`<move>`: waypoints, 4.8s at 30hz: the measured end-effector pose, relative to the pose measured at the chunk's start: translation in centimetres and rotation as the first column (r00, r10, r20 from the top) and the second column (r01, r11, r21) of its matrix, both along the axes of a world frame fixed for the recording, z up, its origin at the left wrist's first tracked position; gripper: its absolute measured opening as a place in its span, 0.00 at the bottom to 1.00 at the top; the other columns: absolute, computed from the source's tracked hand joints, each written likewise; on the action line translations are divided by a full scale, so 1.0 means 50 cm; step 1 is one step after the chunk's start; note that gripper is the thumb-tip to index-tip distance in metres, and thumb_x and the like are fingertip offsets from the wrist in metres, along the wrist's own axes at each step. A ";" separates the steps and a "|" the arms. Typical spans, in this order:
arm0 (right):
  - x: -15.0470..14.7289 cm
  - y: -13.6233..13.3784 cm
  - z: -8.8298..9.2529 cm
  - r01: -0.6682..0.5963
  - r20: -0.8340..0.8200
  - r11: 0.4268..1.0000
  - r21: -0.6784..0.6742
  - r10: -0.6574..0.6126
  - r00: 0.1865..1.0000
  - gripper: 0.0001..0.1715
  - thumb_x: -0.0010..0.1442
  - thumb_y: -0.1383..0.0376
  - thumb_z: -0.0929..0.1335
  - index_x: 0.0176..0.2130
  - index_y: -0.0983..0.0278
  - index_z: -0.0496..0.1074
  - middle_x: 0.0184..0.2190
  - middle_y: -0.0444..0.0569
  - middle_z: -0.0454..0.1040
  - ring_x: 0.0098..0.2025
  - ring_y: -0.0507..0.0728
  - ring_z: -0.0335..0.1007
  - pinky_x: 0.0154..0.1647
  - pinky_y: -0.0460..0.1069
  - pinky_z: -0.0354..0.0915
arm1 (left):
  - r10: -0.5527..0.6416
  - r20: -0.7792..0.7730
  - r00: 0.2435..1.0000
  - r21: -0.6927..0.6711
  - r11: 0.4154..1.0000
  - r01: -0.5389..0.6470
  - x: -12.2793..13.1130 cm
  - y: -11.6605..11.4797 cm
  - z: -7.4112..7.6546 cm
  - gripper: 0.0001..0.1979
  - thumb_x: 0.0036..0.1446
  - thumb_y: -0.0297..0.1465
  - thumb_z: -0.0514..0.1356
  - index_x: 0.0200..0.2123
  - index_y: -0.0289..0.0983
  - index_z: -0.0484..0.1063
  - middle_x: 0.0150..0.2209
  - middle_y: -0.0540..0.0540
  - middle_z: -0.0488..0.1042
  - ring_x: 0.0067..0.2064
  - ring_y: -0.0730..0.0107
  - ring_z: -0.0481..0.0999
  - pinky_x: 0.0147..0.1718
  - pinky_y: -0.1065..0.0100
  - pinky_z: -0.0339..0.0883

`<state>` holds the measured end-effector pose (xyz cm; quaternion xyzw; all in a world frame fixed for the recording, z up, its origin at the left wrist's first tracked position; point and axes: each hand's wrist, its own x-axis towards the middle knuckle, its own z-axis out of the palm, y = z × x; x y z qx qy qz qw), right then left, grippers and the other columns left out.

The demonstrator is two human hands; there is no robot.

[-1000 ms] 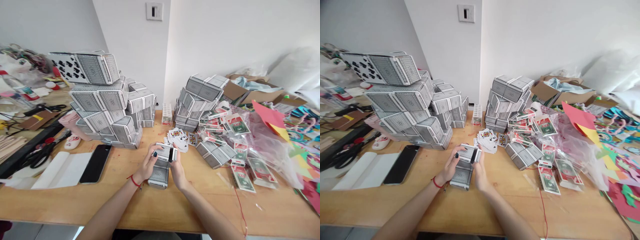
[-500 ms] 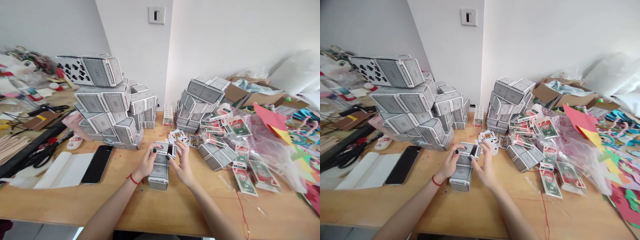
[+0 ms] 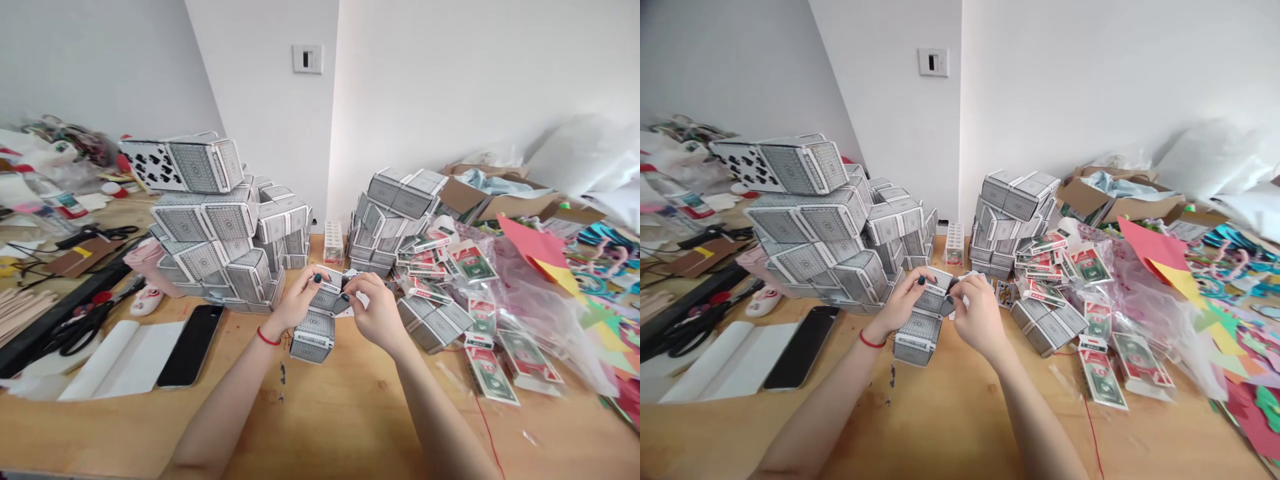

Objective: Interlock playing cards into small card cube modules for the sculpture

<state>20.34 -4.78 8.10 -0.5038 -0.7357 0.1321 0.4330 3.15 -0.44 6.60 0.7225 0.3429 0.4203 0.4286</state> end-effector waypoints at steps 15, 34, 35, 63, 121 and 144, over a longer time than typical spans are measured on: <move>-0.002 0.021 -0.026 0.034 0.077 0.993 -0.113 -0.026 0.997 0.12 0.45 0.79 0.61 0.22 0.63 0.65 0.25 0.49 0.69 0.34 0.58 0.62 0.36 0.52 0.60 | -0.095 0.030 0.995 -0.153 0.983 0.099 0.008 0.021 -0.023 0.12 0.59 0.39 0.48 0.35 0.37 0.64 0.34 0.48 0.65 0.37 0.69 0.63 0.38 0.70 0.58; 0.015 0.022 -0.007 -0.106 -0.176 0.965 -0.241 0.064 0.982 0.07 0.52 0.71 0.64 0.26 0.63 0.71 0.29 0.47 0.75 0.34 0.55 0.70 0.40 0.50 0.63 | 0.023 0.230 0.973 -0.498 0.862 0.097 0.004 0.020 -0.011 0.16 0.52 0.46 0.54 0.34 0.39 0.63 0.25 0.55 0.62 0.25 0.76 0.60 0.25 0.74 0.57; 0.015 0.021 -0.006 -0.106 -0.163 0.963 -0.248 0.067 0.984 0.08 0.52 0.71 0.64 0.26 0.63 0.71 0.29 0.47 0.75 0.34 0.55 0.70 0.39 0.50 0.63 | 0.014 0.225 0.974 -0.493 0.864 0.101 0.004 0.018 -0.009 0.16 0.52 0.46 0.54 0.34 0.39 0.63 0.25 0.54 0.62 0.25 0.76 0.60 0.25 0.74 0.57; -0.016 0.027 -0.042 0.040 -0.367 0.978 -0.207 -0.116 0.923 0.03 0.50 0.67 0.66 0.27 0.63 0.71 0.29 0.47 0.75 0.35 0.55 0.71 0.43 0.52 0.66 | 0.046 0.235 0.971 -0.483 0.872 0.075 0.012 0.028 -0.011 0.17 0.52 0.46 0.53 0.34 0.38 0.62 0.27 0.53 0.62 0.27 0.75 0.61 0.27 0.73 0.58; -0.011 0.011 -0.029 0.099 -0.055 0.983 -0.155 -0.109 0.993 0.11 0.48 0.76 0.61 0.23 0.63 0.66 0.25 0.48 0.71 0.32 0.57 0.67 0.36 0.52 0.63 | -0.227 0.083 0.970 -0.291 0.926 0.241 -0.001 0.020 -0.011 0.13 0.56 0.40 0.54 0.37 0.38 0.60 0.36 0.50 0.63 0.36 0.73 0.62 0.36 0.73 0.57; 0.004 0.004 -0.004 -0.195 -0.144 0.979 -0.054 0.185 0.972 0.09 0.53 0.71 0.64 0.23 0.63 0.66 0.23 0.46 0.69 0.30 0.55 0.63 0.35 0.51 0.59 | -0.273 0.202 0.940 -0.425 0.841 0.336 -0.020 0.018 0.010 0.13 0.55 0.41 0.55 0.37 0.38 0.58 0.29 0.54 0.59 0.27 0.77 0.58 0.28 0.75 0.53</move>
